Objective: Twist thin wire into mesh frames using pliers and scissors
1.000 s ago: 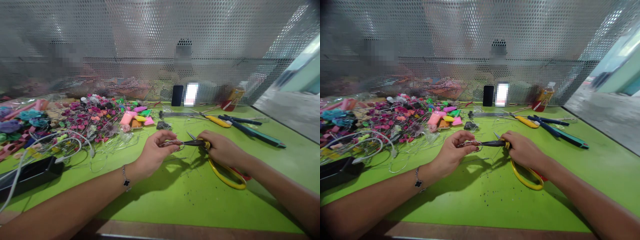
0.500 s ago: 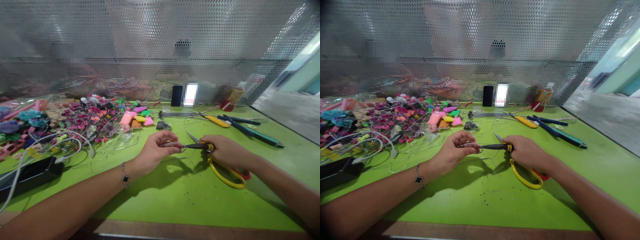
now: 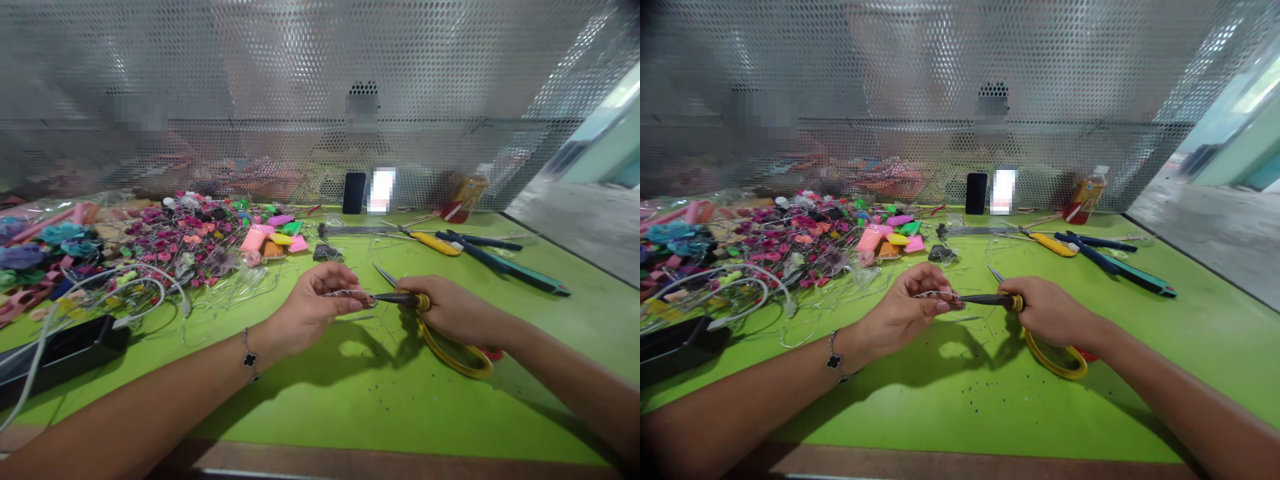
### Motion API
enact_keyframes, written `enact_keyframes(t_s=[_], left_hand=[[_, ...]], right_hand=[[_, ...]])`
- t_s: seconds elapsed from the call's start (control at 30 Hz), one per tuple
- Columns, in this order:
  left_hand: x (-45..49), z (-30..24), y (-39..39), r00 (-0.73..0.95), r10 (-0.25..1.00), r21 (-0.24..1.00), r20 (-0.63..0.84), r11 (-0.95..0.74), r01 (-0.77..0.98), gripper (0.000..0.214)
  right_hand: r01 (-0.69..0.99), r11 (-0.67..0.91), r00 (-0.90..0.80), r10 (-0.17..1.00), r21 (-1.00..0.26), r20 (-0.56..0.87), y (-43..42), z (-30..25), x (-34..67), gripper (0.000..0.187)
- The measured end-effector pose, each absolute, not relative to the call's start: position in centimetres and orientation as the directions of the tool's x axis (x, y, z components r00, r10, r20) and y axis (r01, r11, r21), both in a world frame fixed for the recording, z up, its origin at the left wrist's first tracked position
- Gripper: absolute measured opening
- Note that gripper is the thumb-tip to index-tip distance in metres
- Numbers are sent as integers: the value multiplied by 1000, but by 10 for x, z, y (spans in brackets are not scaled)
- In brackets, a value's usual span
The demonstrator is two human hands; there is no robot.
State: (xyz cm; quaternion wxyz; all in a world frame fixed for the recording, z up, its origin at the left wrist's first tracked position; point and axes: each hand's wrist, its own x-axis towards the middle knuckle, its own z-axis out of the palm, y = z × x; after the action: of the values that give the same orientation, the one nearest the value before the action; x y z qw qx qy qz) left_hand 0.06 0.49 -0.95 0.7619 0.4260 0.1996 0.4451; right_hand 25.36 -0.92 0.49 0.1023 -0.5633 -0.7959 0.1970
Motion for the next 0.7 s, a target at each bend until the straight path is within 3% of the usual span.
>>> enact_keyframes(t_s=[0.27, 0.4, 0.53, 0.7], left_hand=[[-3, -17, 11, 551, 827, 909, 113, 139, -394, 33], [-3, -21, 16, 515, 854, 951, 71, 98, -294, 29], [-2, -23, 19, 465, 879, 890, -110, 295, -347, 25], [-1, -20, 22, 426, 865, 791, -265, 448, -417, 16]], right_hand=[[860, 260, -350, 927, -439, -136, -6, 4, 263, 22], [846, 317, -367, 929, -429, -37, 4, -5, 278, 29], [911, 323, -302, 946, -257, 116, 21, -18, 300, 41], [978, 181, -175, 982, -105, 66, 43, -29, 335, 37]])
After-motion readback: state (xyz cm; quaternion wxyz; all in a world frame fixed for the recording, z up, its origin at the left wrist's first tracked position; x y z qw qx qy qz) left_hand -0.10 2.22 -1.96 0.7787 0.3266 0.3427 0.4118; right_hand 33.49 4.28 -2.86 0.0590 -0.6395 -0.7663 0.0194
